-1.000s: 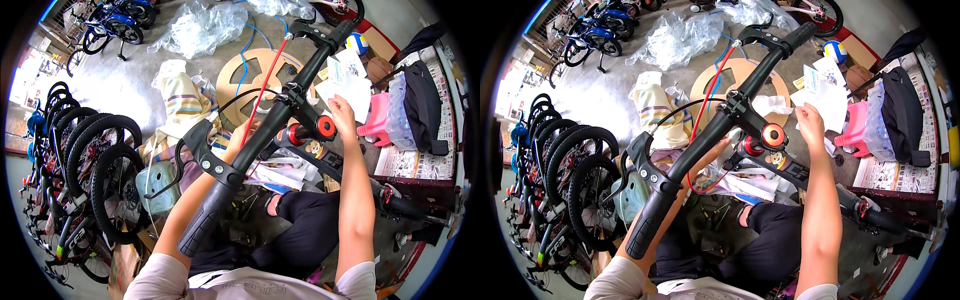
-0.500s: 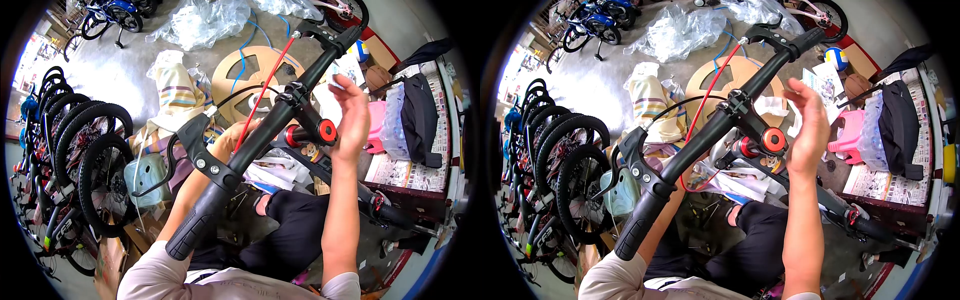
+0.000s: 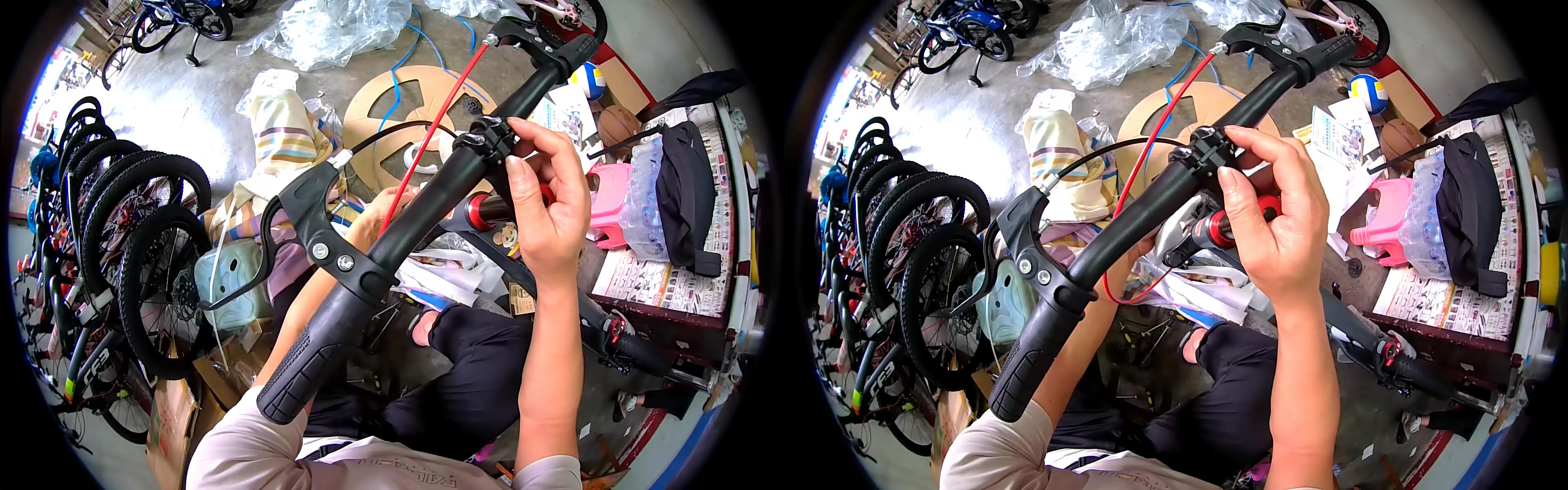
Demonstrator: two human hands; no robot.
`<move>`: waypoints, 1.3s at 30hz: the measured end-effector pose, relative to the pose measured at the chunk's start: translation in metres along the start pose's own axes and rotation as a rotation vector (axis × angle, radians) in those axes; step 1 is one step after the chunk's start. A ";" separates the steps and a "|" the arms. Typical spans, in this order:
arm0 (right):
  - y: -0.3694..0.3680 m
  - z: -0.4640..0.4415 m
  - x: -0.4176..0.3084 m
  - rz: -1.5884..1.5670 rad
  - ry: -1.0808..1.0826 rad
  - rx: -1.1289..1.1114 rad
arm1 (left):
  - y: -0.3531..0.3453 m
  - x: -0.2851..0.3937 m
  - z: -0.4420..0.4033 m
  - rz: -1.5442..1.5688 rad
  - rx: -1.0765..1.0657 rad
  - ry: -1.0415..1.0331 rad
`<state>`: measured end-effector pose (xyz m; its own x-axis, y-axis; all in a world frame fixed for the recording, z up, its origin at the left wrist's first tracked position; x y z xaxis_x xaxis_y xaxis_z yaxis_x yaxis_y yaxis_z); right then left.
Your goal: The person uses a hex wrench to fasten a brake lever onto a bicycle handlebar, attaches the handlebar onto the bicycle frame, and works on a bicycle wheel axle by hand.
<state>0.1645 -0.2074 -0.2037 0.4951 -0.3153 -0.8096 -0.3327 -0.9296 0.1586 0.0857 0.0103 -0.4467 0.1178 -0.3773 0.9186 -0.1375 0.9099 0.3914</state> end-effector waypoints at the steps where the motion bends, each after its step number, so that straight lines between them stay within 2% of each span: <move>1: 0.000 0.000 0.001 0.004 0.008 -0.004 | 0.004 0.004 0.006 -0.032 0.010 -0.034; 4: -0.001 -0.001 0.002 0.002 0.017 -0.003 | -0.050 0.039 -0.062 -0.124 0.044 -0.130; 9: 0.000 0.000 0.002 0.013 -0.003 -0.001 | -0.038 0.058 -0.115 -0.295 0.102 -0.293; 11: 0.000 0.001 0.002 0.008 0.001 0.007 | -0.011 0.057 -0.096 -0.359 0.147 -0.374; 16: 0.000 0.001 0.004 -0.010 -0.010 0.013 | 0.027 0.036 0.017 -0.506 0.195 -0.547; 22: 0.000 0.000 0.002 0.010 0.016 0.020 | 0.020 0.053 0.023 -0.683 0.282 -0.737; 23: 0.000 0.001 0.002 0.003 0.026 0.025 | -0.013 0.081 -0.082 -0.714 0.287 -0.764; 27: 0.000 0.000 0.004 -0.012 0.039 0.028 | -0.038 0.089 -0.055 -0.839 0.319 -0.868; 28: 0.000 0.000 0.004 -0.021 0.039 0.035 | -0.038 0.083 -0.055 -0.840 0.320 -0.865; 31: 0.000 0.000 0.005 -0.026 0.030 0.034 | -0.030 0.039 -0.063 -0.358 0.271 -0.541; 32: 0.001 0.001 0.005 -0.027 0.028 0.035 | -0.028 0.010 -0.071 -0.215 0.159 -0.151; 39: 0.000 0.003 0.007 -0.048 -0.012 0.040 | -0.025 0.007 -0.080 -0.195 0.124 -0.126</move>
<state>0.1660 -0.2088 -0.2114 0.5016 -0.2683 -0.8224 -0.3407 -0.9351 0.0972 0.1685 -0.0009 -0.4547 0.0314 -0.5688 0.8219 -0.2442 0.7930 0.5582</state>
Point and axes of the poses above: each hand's wrist, its own z-axis away from the middle knuckle, its own y-axis out of the back of the hand, x = y × z, the point moved 6 cm from there along -z, towards the middle knuckle, and after that the axes turned 14 degrees about x, right-handed, at the moved point
